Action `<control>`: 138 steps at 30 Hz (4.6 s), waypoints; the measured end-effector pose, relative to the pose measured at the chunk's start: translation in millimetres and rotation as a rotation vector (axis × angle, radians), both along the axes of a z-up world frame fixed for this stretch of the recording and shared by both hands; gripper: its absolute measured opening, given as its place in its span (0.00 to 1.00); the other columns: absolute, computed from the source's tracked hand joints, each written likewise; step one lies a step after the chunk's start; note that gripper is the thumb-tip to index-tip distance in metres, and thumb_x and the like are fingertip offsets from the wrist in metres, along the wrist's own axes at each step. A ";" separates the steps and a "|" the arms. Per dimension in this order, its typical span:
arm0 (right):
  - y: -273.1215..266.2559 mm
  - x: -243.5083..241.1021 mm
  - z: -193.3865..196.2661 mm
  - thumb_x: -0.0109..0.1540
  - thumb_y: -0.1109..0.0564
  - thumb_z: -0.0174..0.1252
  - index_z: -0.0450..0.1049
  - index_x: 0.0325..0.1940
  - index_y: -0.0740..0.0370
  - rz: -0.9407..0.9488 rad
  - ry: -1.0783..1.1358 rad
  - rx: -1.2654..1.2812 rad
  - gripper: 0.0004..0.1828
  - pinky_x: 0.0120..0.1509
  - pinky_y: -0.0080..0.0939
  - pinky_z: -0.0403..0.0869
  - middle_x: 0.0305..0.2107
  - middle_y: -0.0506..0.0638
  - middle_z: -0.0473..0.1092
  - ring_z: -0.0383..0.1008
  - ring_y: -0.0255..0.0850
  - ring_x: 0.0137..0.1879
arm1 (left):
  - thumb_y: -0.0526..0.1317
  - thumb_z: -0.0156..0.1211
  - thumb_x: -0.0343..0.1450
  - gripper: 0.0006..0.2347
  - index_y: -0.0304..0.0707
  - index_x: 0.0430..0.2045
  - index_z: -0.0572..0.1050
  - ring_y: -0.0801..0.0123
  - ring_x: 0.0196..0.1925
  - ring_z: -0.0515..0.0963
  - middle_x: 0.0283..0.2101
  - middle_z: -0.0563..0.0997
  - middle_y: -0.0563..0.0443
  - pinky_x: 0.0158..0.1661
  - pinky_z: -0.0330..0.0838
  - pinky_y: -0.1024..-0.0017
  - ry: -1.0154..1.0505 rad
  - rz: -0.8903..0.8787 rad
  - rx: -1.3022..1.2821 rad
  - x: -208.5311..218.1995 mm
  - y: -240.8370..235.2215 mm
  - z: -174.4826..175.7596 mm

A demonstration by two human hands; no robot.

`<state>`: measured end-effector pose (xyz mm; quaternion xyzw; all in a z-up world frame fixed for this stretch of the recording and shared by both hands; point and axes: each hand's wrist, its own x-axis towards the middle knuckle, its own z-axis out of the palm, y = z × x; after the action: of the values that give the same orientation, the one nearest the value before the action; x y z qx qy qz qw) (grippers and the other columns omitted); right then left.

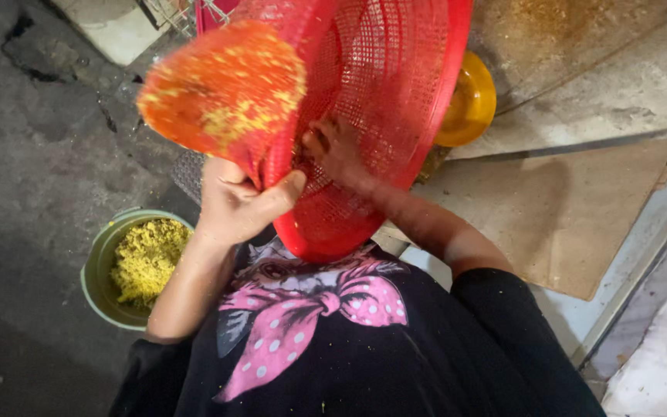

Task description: The person operates a manual grinder to process nuts into a paste. They repeatedly scoop the ground paste from the grinder into a green bowl using a red spatula, then add more whole nuts from a red basket into the grinder to continue processing.

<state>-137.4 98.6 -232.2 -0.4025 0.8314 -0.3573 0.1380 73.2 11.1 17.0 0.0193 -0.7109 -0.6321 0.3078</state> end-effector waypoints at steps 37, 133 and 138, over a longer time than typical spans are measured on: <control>165.0 -210.6 -44.7 0.64 0.44 0.50 0.73 0.38 0.55 -0.990 -1.285 -1.220 0.15 0.37 0.52 0.73 0.30 0.52 0.72 0.72 0.49 0.34 | 0.22 0.57 0.72 0.10 0.32 0.44 0.75 0.70 0.40 0.80 0.42 0.81 0.50 0.44 0.76 0.72 -0.044 0.369 0.684 39.2 -101.0 -186.4; 191.5 -160.4 -17.4 0.74 0.44 0.31 0.70 0.60 0.54 -0.737 -0.114 0.473 0.24 0.60 0.63 0.70 0.52 0.66 0.73 0.73 0.64 0.58 | 0.37 0.58 0.67 0.20 0.40 0.56 0.73 0.54 0.72 0.64 0.66 0.70 0.42 0.70 0.50 0.52 -0.409 -0.467 -1.294 -317.2 85.3 -344.5; 193.6 -127.6 11.4 0.71 0.50 0.37 0.70 0.61 0.54 -0.656 0.041 0.392 0.20 0.59 0.60 0.72 0.52 0.64 0.74 0.75 0.62 0.58 | 0.38 0.54 0.70 0.18 0.38 0.56 0.73 0.55 0.70 0.67 0.64 0.73 0.40 0.69 0.54 0.54 -0.270 -0.430 -1.319 -323.4 83.9 -371.8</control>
<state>-265.0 292.2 -220.9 -0.0881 0.9712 -0.2087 0.0741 -250.2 94.9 -354.8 -0.2338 -0.9656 -0.1086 0.0329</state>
